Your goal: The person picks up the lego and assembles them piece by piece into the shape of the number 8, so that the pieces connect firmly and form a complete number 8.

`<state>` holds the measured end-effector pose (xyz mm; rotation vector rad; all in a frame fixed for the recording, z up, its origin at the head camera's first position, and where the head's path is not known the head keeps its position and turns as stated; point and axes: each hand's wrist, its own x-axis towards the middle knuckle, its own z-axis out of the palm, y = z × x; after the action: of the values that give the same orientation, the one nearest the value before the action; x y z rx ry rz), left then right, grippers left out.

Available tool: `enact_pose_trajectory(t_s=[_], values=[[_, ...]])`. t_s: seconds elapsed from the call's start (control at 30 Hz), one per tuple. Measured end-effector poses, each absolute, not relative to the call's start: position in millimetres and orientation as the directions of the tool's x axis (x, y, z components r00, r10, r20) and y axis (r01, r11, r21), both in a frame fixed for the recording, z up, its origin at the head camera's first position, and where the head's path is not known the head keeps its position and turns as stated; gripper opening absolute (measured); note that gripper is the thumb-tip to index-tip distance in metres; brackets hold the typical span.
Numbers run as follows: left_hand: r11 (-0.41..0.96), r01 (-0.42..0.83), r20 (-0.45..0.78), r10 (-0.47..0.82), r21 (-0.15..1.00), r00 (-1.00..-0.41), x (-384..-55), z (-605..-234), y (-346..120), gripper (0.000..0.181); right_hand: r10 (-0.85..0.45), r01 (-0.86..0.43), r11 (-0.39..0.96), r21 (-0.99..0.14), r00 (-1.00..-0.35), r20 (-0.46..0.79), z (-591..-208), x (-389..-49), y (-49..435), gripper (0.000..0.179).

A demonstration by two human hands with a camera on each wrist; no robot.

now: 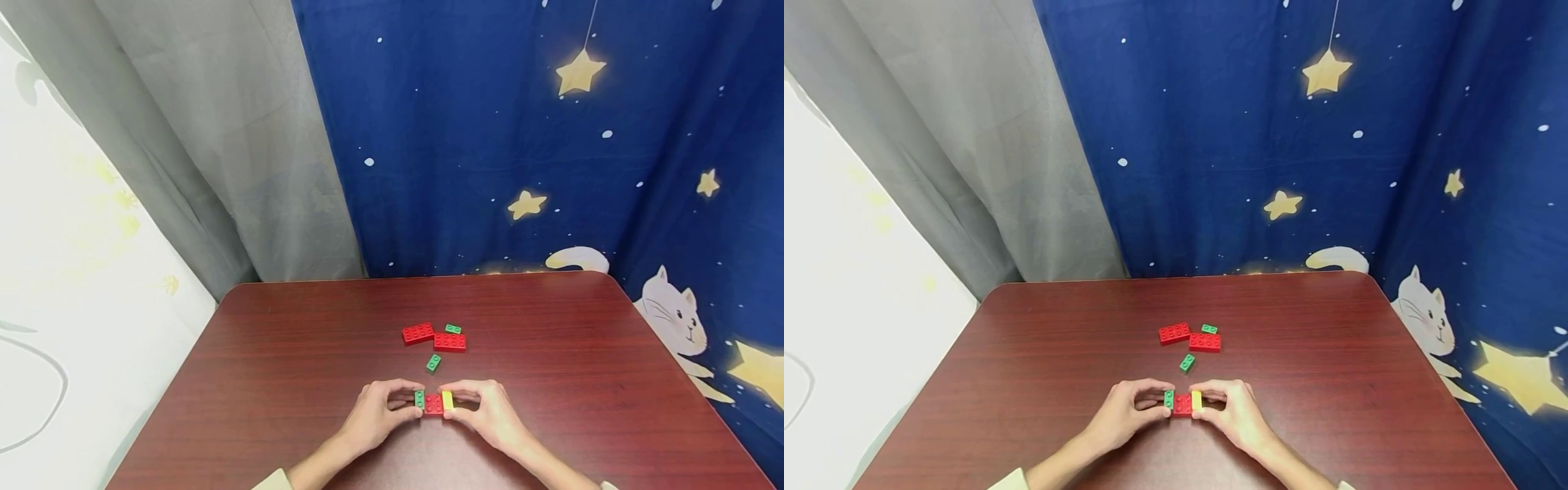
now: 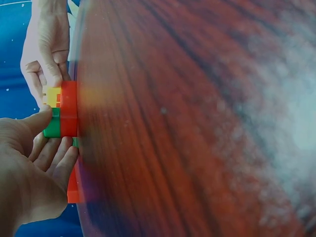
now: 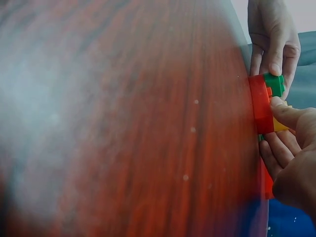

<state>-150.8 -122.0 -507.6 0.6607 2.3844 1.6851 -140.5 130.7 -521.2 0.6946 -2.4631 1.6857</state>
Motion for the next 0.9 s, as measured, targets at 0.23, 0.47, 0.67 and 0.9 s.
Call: enact_pose_trajectory(t_s=[0.23, 0.47, 0.67, 0.9], values=[[0.302, 0.256, 0.109, 0.429, 0.918, -0.897, -150.7, -507.0, -122.4, 0.033, -0.319, -0.421, 0.304, -0.855, -0.89, 0.325, -523.0, -140.9, 130.0, 0.035], [0.308, 0.256, 0.106, 0.431, 0.916, -0.896, -150.3, -506.5, -121.9, 0.033, -0.317, -0.418, 0.298, -0.858, -0.891, 0.324, -524.5, -140.4, 129.7, 0.036], [0.306, 0.26, 0.111, 0.428, 0.916, -0.897, -150.4, -508.1, -122.2, 0.033, -0.323, -0.422, 0.31, -0.852, -0.89, 0.323, -525.2, -141.1, 129.1, 0.036], [0.31, 0.262, 0.111, 0.43, 0.914, -0.896, -151.0, -507.6, -122.6, 0.033, -0.319, -0.408, 0.305, -0.86, -0.895, 0.311, -526.6, -141.8, 130.2, 0.036]])
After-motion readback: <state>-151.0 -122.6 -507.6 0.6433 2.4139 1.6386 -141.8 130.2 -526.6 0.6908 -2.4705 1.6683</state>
